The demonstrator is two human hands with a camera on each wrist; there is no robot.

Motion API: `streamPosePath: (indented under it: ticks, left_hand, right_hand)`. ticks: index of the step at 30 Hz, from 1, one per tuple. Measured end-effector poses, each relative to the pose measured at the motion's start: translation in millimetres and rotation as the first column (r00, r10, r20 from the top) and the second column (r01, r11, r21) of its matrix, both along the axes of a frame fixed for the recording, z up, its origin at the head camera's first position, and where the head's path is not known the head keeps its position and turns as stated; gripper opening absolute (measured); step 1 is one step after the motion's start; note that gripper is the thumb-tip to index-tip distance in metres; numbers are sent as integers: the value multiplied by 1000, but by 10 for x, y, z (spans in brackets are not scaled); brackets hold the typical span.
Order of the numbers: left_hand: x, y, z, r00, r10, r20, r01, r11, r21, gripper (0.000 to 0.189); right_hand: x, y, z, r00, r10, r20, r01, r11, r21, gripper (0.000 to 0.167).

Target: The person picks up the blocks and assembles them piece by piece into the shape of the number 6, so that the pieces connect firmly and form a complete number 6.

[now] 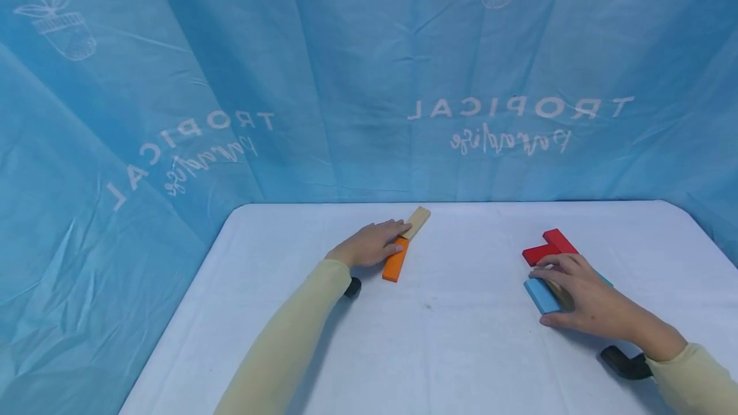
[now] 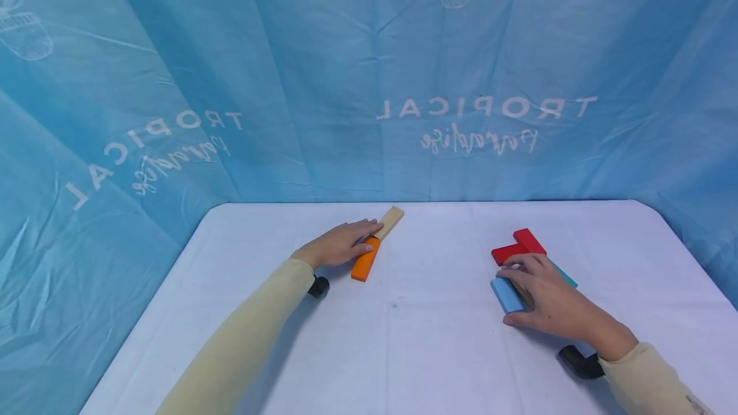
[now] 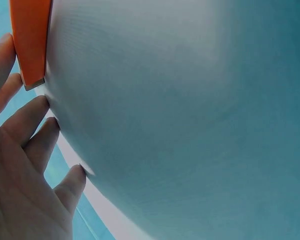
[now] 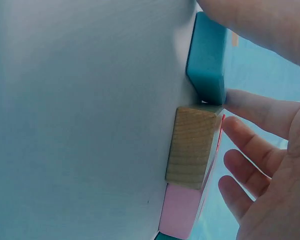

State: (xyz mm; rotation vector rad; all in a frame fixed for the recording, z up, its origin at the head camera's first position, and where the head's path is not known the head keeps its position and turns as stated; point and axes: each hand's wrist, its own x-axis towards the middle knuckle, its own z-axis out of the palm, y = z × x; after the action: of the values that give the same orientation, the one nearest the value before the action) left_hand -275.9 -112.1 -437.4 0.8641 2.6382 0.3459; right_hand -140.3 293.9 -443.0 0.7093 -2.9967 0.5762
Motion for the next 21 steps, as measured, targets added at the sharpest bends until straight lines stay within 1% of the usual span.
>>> streamPosePath:
  ticks: [5,10,16,21]
  left_hand:
    - [-3,7,10,1000,11,14,-11,1000,4,57]
    - [-6,20,17,999,28,23,-29,1000,6,57]
    - [-2,29,24,998,45,33,-46,999,10,56]
    - [4,31,26,998,48,32,-49,999,15,56]
  right_hand:
    - [-3,12,-7,1000,3,-8,-3,1000,13,81]
    - [-10,13,-8,1000,11,-21,-11,1000,4,79]
    - [-10,-41,48,1000,-10,24,11,999,-39,82]
    - [4,-123,98,999,-37,36,39,998,-41,87]
